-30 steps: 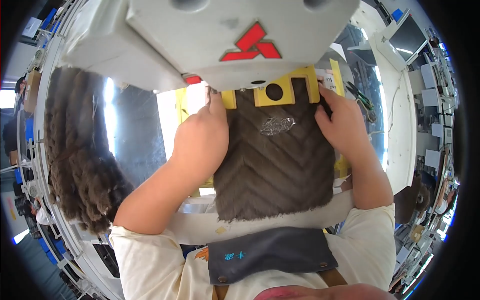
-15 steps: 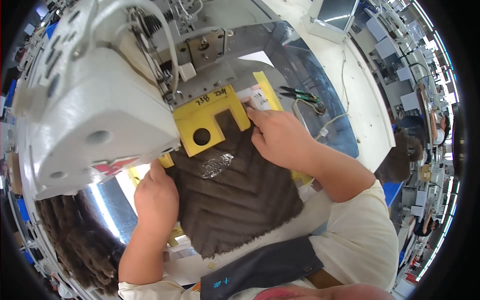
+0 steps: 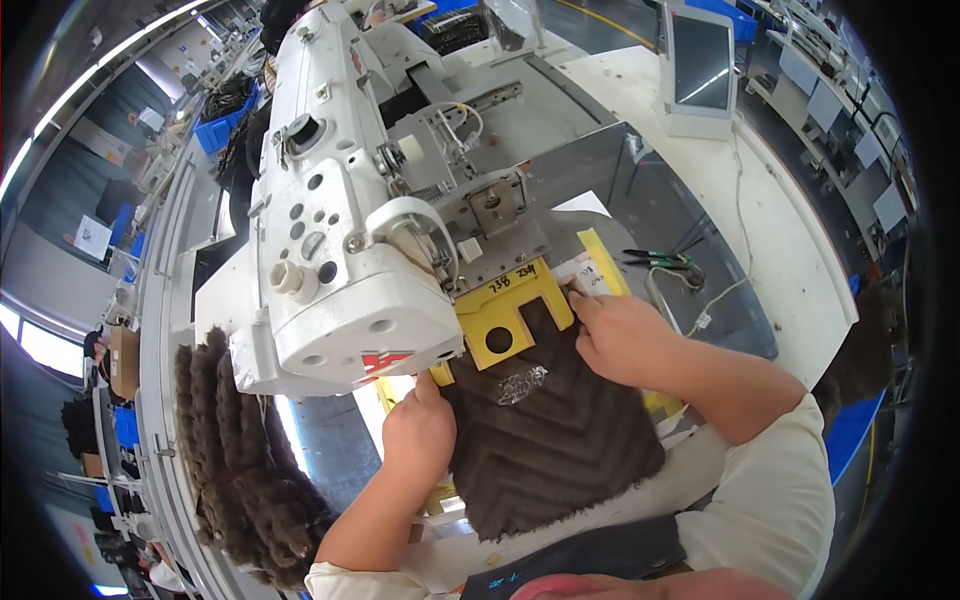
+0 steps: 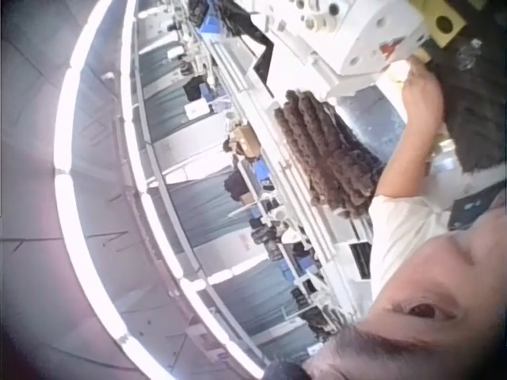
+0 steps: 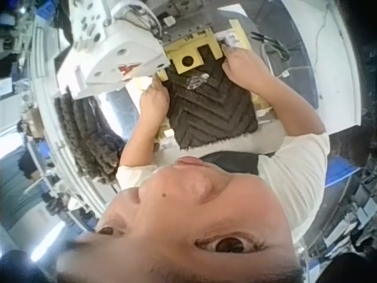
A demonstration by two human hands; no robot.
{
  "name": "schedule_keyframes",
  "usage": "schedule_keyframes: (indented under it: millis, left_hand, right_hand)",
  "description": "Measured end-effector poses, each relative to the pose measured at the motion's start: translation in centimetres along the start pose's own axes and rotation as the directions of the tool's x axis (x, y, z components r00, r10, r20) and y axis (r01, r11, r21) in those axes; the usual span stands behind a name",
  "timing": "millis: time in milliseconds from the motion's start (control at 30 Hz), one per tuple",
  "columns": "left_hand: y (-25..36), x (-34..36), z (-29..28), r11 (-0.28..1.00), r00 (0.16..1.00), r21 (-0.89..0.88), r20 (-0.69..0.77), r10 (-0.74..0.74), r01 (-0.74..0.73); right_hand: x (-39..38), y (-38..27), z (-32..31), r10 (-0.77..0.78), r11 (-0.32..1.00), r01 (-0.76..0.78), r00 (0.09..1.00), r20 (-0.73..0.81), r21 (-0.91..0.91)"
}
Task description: Sewing pieces of fur or fleece material together using an industrial sewing machine to construct a garment or accessory.
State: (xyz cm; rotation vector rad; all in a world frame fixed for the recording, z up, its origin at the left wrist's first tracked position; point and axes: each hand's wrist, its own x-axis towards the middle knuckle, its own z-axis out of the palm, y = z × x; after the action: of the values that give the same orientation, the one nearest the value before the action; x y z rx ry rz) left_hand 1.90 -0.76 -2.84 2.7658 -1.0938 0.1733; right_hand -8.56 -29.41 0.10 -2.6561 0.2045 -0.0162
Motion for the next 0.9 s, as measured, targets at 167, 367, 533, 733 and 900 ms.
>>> schedule_keyframes:
  millis: [167, 367, 533, 733, 900]
  left_hand:
    - [-0.1, 0.0, -0.4, 0.999, 1.000, 0.050, 0.017, -0.012, 0.011]
    - [-0.4, -0.2, 0.9, 0.995, 0.999, 0.092, 0.034, -0.031, 0.028]
    - [-0.6, -0.4, 0.4, 0.992, 0.999, 0.123, -0.003, -0.038, 0.038]
    - [-0.1, 0.0, 0.3, 0.992, 0.998, 0.124, -0.056, 0.015, -0.008]
    - [0.2, 0.0, 0.1, 0.985, 0.992, 0.173, -0.126, 0.023, -0.001]
  right_hand:
    - [0.3, -0.1, 0.0, -0.038, 0.999, 0.038, 0.999, 0.001, -0.024]
    - [0.0, 0.4, 0.4, -0.085, 0.996, 0.084, 0.996, -0.025, -0.033]
    - [0.3, 0.0, 0.2, -0.089, 0.996, 0.089, 0.996, -0.011, -0.006]
    - [0.0, 0.0, -0.6, -0.095, 0.995, 0.095, 0.995, -0.009, -0.021]
    - [-0.2, 0.1, -0.2, -0.087, 0.996, 0.086, 0.996, -0.031, -0.030]
